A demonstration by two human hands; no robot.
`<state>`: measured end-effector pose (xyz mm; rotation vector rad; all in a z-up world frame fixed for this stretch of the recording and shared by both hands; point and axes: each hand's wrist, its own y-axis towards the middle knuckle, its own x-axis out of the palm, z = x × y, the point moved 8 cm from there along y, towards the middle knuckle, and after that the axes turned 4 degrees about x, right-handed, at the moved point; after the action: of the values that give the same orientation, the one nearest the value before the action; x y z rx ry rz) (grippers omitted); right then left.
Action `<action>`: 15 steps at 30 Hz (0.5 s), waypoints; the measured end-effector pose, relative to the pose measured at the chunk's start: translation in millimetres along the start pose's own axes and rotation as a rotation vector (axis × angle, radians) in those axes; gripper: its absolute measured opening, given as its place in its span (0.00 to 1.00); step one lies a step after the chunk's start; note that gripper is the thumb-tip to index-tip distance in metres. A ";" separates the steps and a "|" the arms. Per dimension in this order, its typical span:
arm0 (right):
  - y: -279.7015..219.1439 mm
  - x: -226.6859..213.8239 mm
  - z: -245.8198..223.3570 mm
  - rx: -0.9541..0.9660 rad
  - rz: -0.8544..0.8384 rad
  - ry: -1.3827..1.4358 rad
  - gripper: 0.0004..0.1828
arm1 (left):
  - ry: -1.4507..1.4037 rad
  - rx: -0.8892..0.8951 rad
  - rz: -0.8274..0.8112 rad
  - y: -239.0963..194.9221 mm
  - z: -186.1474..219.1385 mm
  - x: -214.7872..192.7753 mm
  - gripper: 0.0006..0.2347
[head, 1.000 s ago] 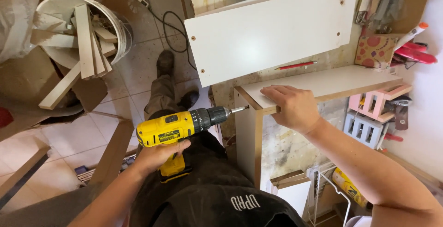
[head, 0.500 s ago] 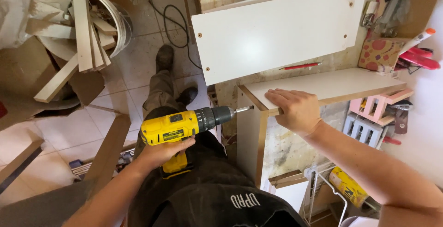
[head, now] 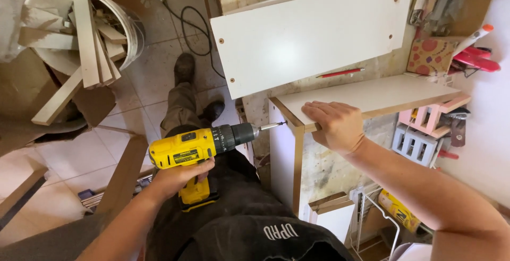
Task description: Assembling a wooden structure by aligning white melamine boards and fastening them with screws using a cordless power drill.
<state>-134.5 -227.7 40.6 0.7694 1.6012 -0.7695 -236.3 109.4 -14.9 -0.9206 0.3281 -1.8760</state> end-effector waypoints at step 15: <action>1.2 -5.4 -5.1 -0.040 0.071 -0.020 0.21 | -0.259 -0.003 0.044 7.2 -23.9 -11.9 0.10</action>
<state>-135.6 -223.2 46.6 0.7830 1.5582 -0.6896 -246.0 112.3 -40.6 -1.1344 0.1915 -1.6926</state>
